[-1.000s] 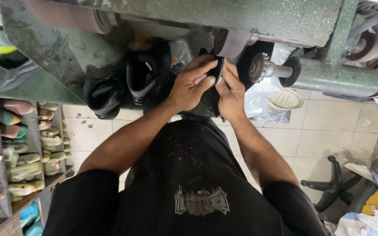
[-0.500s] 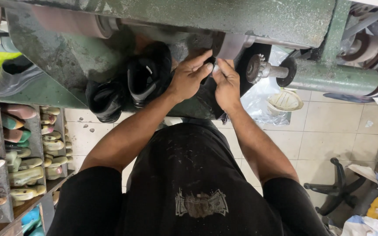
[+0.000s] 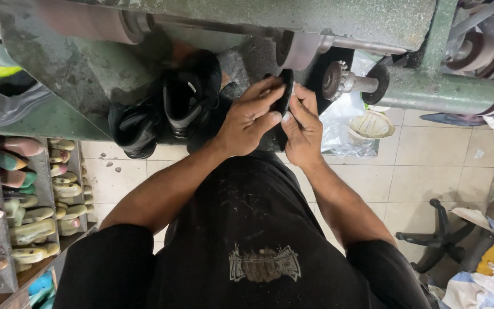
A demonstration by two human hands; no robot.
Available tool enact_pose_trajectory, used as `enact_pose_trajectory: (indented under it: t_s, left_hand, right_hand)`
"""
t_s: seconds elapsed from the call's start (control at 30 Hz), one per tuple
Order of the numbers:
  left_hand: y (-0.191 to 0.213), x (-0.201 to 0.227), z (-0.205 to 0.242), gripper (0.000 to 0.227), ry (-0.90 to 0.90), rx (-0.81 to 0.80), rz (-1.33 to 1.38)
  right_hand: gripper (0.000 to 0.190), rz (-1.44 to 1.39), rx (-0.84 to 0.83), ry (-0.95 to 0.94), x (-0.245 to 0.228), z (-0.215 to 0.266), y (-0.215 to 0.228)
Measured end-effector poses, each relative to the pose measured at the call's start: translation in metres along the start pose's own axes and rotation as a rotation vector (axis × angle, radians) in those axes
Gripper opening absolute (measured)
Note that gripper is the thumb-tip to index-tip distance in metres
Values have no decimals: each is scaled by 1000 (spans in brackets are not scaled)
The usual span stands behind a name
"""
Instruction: Grinding the edges of a shoe sole using a stationary grinding machine to shape it for repair
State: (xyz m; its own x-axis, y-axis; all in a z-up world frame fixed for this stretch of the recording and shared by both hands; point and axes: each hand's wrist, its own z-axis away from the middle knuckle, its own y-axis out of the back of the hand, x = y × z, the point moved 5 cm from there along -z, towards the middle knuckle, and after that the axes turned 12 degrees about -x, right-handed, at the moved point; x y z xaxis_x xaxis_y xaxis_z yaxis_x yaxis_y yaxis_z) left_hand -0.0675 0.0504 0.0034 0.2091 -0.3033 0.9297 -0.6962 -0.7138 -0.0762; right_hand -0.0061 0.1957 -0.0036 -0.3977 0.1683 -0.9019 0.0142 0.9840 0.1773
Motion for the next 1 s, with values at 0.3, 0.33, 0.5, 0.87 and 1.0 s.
enact_pose_trajectory:
  t_s: [0.3, 0.33, 0.5, 0.87, 1.0]
  left_hand:
    - [0, 14, -4, 44, -27, 6, -64]
    - [3, 4, -4, 44, -28, 8, -68]
    - [7, -37, 0, 47, -17, 13, -45]
    - [28, -113, -19, 46, 168, 36, -82]
    - [32, -138, -22, 49, 174, 24, -8]
  right_hand:
    - [43, 1, -22, -18, -15, -12, -1]
    - [43, -1, -24, -14, -3, -12, 0]
    - [41, -68, -3, -75, 39, -3, 0]
    - [26, -48, 65, -383, 114, -21, 11]
    - [19, -56, 120, -483, 117, -24, 10]
